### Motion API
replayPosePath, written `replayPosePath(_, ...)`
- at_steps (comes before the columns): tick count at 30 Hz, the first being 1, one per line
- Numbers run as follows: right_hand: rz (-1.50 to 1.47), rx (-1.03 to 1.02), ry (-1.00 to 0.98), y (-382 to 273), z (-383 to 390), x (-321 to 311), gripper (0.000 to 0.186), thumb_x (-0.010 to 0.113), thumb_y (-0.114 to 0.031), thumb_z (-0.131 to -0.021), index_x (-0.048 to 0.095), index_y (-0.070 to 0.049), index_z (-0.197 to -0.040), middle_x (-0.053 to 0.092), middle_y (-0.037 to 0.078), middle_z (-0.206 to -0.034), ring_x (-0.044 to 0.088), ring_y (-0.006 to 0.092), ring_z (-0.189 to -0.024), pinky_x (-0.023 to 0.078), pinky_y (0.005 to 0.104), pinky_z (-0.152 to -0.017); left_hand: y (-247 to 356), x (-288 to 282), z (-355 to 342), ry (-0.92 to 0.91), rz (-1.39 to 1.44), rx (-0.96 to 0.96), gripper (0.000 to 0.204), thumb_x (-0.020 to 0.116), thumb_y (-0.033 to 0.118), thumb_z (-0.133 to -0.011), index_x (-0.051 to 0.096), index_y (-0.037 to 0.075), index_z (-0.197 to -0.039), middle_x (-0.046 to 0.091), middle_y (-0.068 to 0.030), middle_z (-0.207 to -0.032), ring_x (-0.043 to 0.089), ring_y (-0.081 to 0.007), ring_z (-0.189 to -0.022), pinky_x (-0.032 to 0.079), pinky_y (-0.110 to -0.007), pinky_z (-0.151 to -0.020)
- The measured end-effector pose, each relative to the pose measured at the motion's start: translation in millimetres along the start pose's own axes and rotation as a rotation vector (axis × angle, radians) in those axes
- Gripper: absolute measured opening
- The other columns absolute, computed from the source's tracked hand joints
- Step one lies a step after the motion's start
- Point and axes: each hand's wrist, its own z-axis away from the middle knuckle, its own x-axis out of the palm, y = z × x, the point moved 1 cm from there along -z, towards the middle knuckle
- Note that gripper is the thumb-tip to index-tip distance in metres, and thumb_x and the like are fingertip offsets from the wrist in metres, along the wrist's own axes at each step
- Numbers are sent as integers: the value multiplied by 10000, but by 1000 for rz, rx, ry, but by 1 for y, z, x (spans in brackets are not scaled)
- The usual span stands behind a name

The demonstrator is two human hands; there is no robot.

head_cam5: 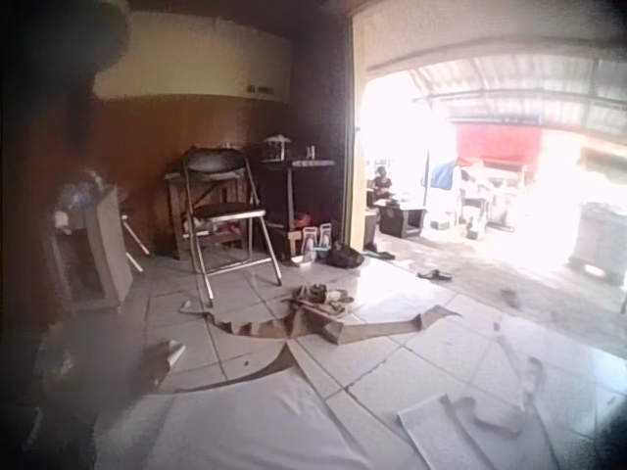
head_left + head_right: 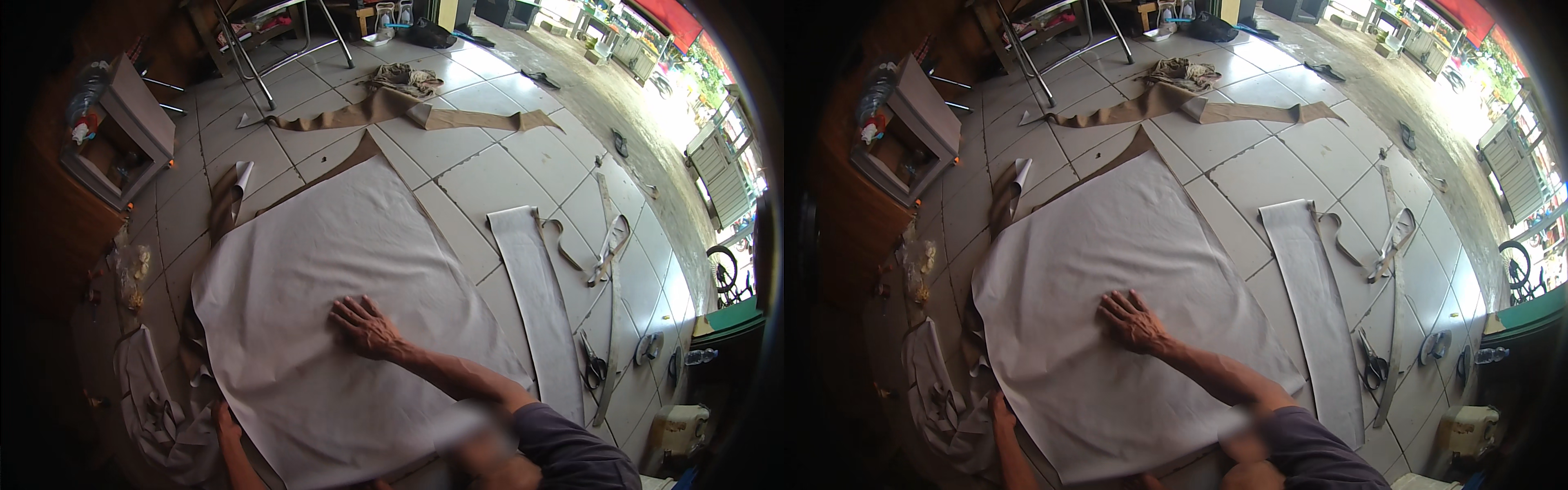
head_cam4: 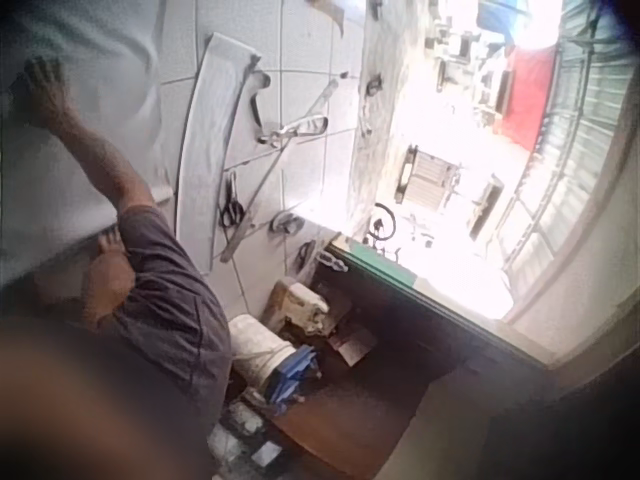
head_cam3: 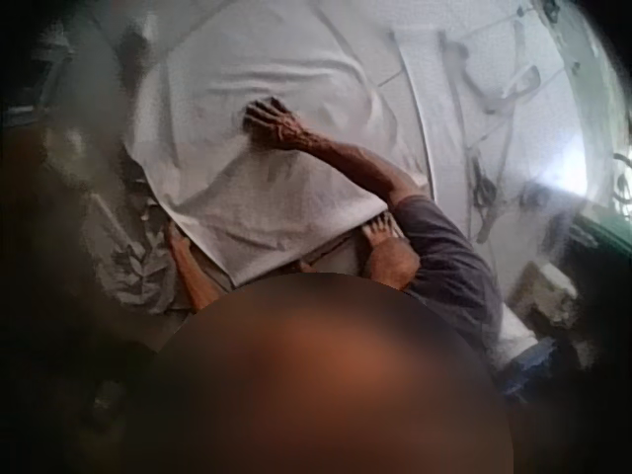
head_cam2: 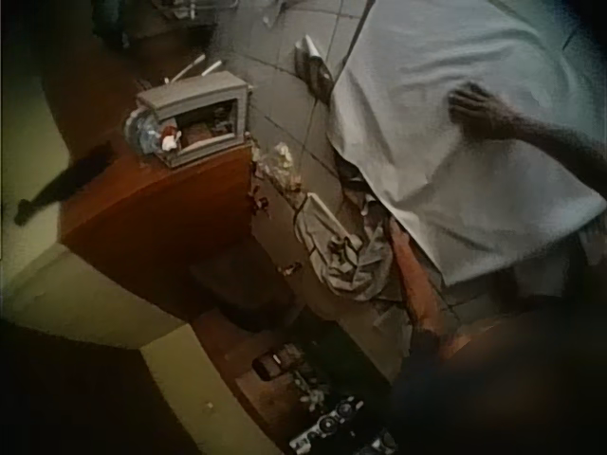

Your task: The person measures and cuts a large piece of light-colored fabric on the floor using a tape measure, a wooden ruler, and scissors. They mark measurements, align the ruler, and cut strips from the fabric, then gather the cut pieces.

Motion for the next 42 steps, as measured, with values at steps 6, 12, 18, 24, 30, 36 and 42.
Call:
replayPosePath(6, 211, 322, 190, 115, -84, -28, 613, 463, -516, -1035, 447, -190, -1554, 399, 53, -1637, 341, 278, -1517, 225, 534, -1244, -11, -20, -7, 70, 95, -124, 465, 559, 282, -971, 568, 58, -1378, 645, -141, -1313, 643, -343, -1170, 553, -525, -969)
replayPosePath(12, 284, 597, 254, 182, -94, -71, 657, 431, -506, -1062, 384, -114, -1587, 362, 119, -1658, 264, 333, -1559, 156, 564, -1261, 2, 0, 7, 127, 8, -137, 480, 545, 332, -974, 577, 67, -1373, 646, -127, -1317, 635, -342, -1194, 543, -524, -998)
replayPosePath(18, 66, 88, 46, 123, -113, -34, 629, 496, -466, -1047, 405, -138, -1575, 339, 129, -1666, 272, 325, -1561, 186, 580, -1256, 12, 16, -1, 136, 55, -102, 448, 544, 323, -952, 630, 21, -1272, 680, -147, -1232, 676, -343, -1126, 577, -548, -924)
replayPosePath(24, 241, 254, 162, 184, -199, -30, 651, 447, -559, -1038, 410, -197, -1579, 318, 77, -1684, 237, 292, -1575, 184, 574, -1259, 22, 29, 6, 370, -44, -118, 408, 562, 285, -935, 648, -8, -1205, 704, -157, -1164, 713, -341, -1015, 614, -522, -814)
replayPosePath(30, 201, 520, 209, 242, -236, -67, 712, 362, -612, -1046, 323, -201, -1626, 238, 59, -1716, 174, 281, -1592, 83, 568, -1277, 38, 63, 26, 316, -256, 23, 335, 573, 209, -927, 675, -27, -1143, 720, -159, -1092, 728, -313, -922, 618, -485, -775)
replayPosePath(36, 205, 415, 180, 218, -214, -63, 723, 345, -603, -1058, 294, -173, -1637, 241, 83, -1713, 147, 287, -1598, 57, 582, -1274, 56, 110, 30, 665, -977, 357, 441, 500, 245, -1024, 524, -39, -1362, 544, -242, -1377, 536, -390, -1267, 446, -546, -1050)
replayPosePath(42, 70, 329, 548, 143, -140, -95, 582, 484, -399, -1070, 438, -71, -1548, 356, 151, -1654, 240, 338, -1566, 108, 576, -1263, 51, 238, 40, 172, -1513, 1006, 553, 476, 241, -1056, 373, -48, -1516, 367, -274, -1583, 342, -469, -1481, 262, -584, -1217)
